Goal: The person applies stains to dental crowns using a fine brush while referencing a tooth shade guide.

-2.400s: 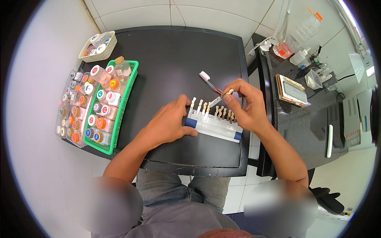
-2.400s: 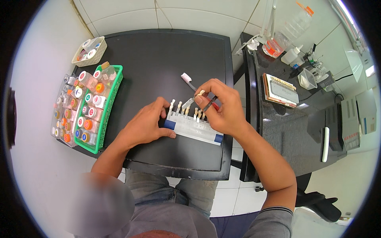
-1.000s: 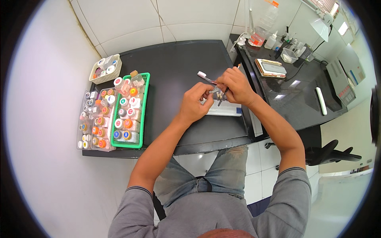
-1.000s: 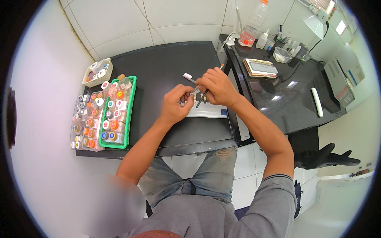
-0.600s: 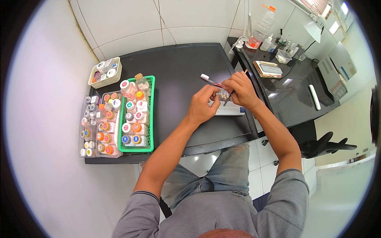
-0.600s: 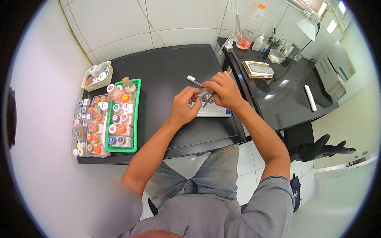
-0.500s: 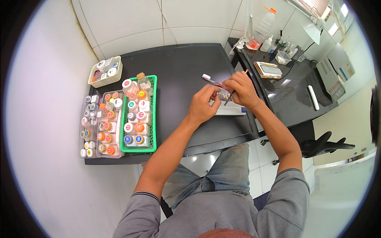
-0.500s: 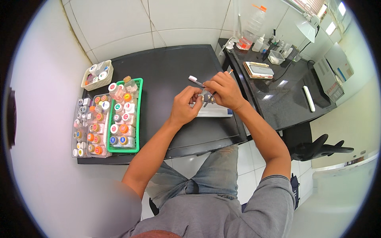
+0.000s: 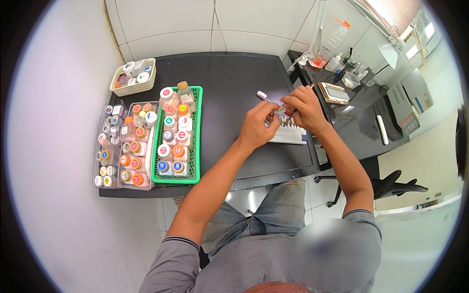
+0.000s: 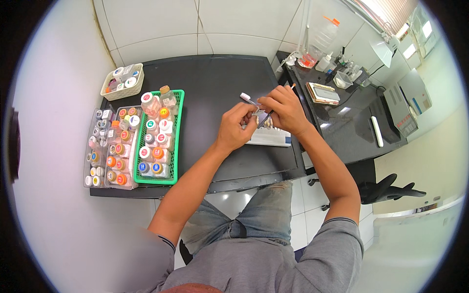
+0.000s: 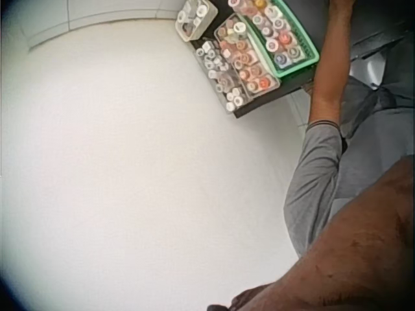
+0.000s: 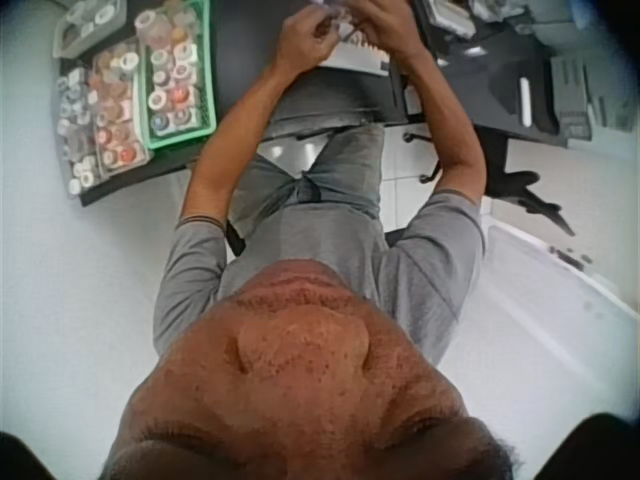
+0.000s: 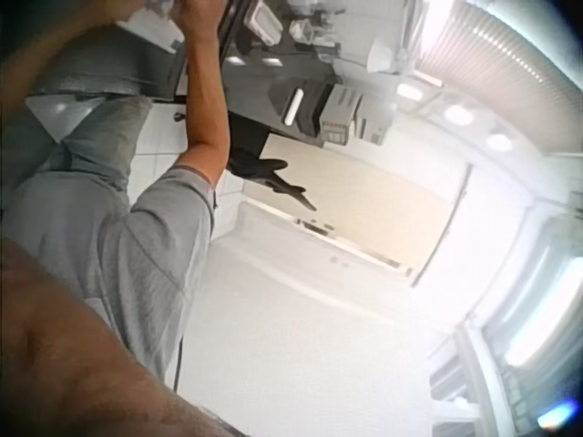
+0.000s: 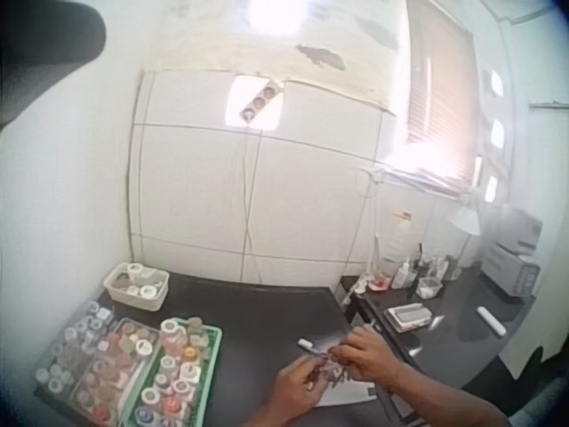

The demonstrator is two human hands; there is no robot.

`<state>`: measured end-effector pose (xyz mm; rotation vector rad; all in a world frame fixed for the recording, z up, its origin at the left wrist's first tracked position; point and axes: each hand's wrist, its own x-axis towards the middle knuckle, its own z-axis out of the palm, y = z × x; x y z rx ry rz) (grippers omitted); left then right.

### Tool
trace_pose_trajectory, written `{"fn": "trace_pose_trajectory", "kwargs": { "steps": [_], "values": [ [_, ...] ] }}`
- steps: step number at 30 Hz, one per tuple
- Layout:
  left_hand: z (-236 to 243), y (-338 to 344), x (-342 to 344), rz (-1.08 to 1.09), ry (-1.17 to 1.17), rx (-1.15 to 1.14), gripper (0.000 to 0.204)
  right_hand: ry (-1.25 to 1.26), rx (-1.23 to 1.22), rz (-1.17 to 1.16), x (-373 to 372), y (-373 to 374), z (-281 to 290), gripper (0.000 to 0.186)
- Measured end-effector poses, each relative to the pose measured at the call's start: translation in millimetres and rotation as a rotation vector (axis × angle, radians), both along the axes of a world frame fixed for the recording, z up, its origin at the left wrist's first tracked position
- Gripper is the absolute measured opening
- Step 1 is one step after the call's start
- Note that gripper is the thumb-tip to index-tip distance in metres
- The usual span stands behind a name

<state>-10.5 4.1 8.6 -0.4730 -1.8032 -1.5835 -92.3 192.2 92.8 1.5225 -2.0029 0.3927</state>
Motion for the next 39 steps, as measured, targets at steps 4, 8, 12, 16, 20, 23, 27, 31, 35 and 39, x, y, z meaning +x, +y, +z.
{"fn": "trace_pose_trajectory", "kwargs": {
  "steps": [4,8,12,16,20,23,27,31,35,39],
  "values": [
    [1,1,2,-0.013,-0.045,-0.005,0.020,0.006,0.008,0.015,-4,1,2,0.038],
    [1,3,0,-0.009,-0.024,0.006,0.020,-0.041,-0.003,0.069,-5,-1,1,0.037],
    [4,6,5,-0.039,-0.114,-0.029,0.016,-0.068,-0.006,0.108,-11,6,1,0.037],
    [1,8,5,-0.144,-0.344,0.144,0.006,-0.136,-0.037,0.157,-18,2,6,0.041],
    [-5,5,-3,-0.186,-0.481,0.271,0.007,-0.365,-0.292,0.138,-31,13,9,0.033],
    [-6,2,-3,-0.191,-0.508,0.292,0.010,-0.300,-0.489,0.199,-59,25,11,0.037],
    [-6,0,-3,-0.169,-0.525,0.378,0.011,-0.640,-0.453,0.061,-78,65,-21,0.061],
    [-8,-1,-3,-0.123,-0.574,0.396,0.013,-0.917,-0.567,0.175,-62,58,-42,0.054],
    [-5,-1,1,-0.084,-0.592,0.387,0.014,-1.024,-0.557,0.205,-36,46,-31,0.030],
    [-5,5,1,-0.100,-0.614,0.409,0.014,-0.731,-0.433,0.235,-32,44,-25,0.019]
  ]
}}
